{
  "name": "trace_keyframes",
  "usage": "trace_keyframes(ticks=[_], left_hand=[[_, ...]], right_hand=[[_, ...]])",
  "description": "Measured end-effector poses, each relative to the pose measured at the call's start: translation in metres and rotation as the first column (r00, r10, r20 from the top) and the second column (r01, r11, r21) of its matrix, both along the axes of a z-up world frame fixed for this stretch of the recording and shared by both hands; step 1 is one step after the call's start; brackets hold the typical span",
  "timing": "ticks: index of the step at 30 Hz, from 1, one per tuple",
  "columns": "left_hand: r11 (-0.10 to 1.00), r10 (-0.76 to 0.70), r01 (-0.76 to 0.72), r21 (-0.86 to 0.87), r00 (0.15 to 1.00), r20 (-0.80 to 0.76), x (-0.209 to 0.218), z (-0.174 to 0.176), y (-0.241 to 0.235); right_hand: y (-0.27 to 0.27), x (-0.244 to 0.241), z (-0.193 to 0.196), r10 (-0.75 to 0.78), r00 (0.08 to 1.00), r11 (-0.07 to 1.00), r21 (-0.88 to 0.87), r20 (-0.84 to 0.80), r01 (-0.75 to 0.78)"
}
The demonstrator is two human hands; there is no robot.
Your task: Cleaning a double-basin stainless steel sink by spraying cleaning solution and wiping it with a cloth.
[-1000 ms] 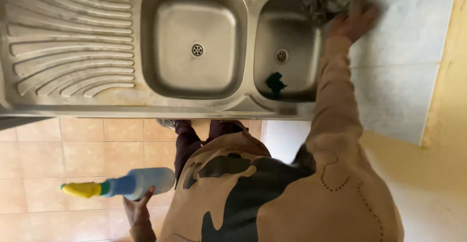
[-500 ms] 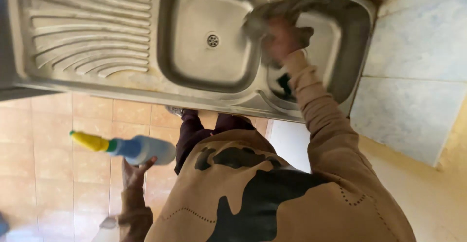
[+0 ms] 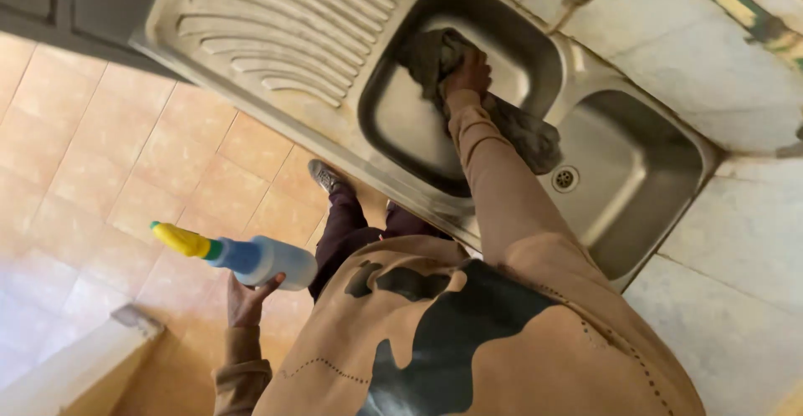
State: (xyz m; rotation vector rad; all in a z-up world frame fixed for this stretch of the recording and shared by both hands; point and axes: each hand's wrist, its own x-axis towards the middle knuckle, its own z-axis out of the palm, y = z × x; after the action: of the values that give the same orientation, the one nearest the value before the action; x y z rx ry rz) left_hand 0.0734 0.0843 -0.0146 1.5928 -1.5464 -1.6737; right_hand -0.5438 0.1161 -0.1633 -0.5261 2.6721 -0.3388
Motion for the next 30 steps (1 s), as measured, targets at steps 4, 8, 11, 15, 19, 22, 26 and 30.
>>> trace_keyframes(ticks=[4,8,11,15,19,22,26,30], left_hand=[[0.995,0.076,-0.074,0.068,0.997,-0.022,0.031,-0.024,0.026],[0.985,0.138,-0.137,0.105,0.990,-0.009,0.017,-0.016,0.039],[0.984,0.145,-0.144,0.104,0.989,-0.002,0.016,-0.022,0.032],[0.986,0.117,-0.115,0.118,0.993,-0.009,0.008,-0.015,0.022],[0.995,0.040,-0.037,0.090,0.999,-0.024,-0.018,0.010,0.004],[0.994,0.028,-0.025,0.102,0.999,-0.025,-0.024,0.016,0.008],[0.993,-0.013,0.019,0.118,0.999,-0.051,-0.020,-0.009,-0.002],[0.982,0.153,-0.135,0.133,0.979,-0.137,-0.035,-0.014,0.007]], right_hand=[[-0.006,0.030,0.005,0.401,0.916,0.903,-0.173,0.011,-0.393],[0.009,-0.025,0.036,0.398,0.907,0.916,0.108,-0.135,-0.386],[-0.030,-0.009,0.027,0.043,0.991,0.983,0.184,-0.123,-0.019],[-0.027,0.043,0.048,0.467,0.883,0.879,0.137,-0.053,-0.457],[0.004,0.002,0.037,0.462,0.884,0.874,0.207,-0.071,-0.440],[-0.013,0.023,0.003,0.367,0.929,0.925,0.086,0.047,-0.370],[0.001,0.074,-0.139,0.555,0.816,0.787,-0.418,0.162,-0.453],[0.055,0.106,0.096,0.781,0.505,0.624,-0.463,0.367,-0.629]])
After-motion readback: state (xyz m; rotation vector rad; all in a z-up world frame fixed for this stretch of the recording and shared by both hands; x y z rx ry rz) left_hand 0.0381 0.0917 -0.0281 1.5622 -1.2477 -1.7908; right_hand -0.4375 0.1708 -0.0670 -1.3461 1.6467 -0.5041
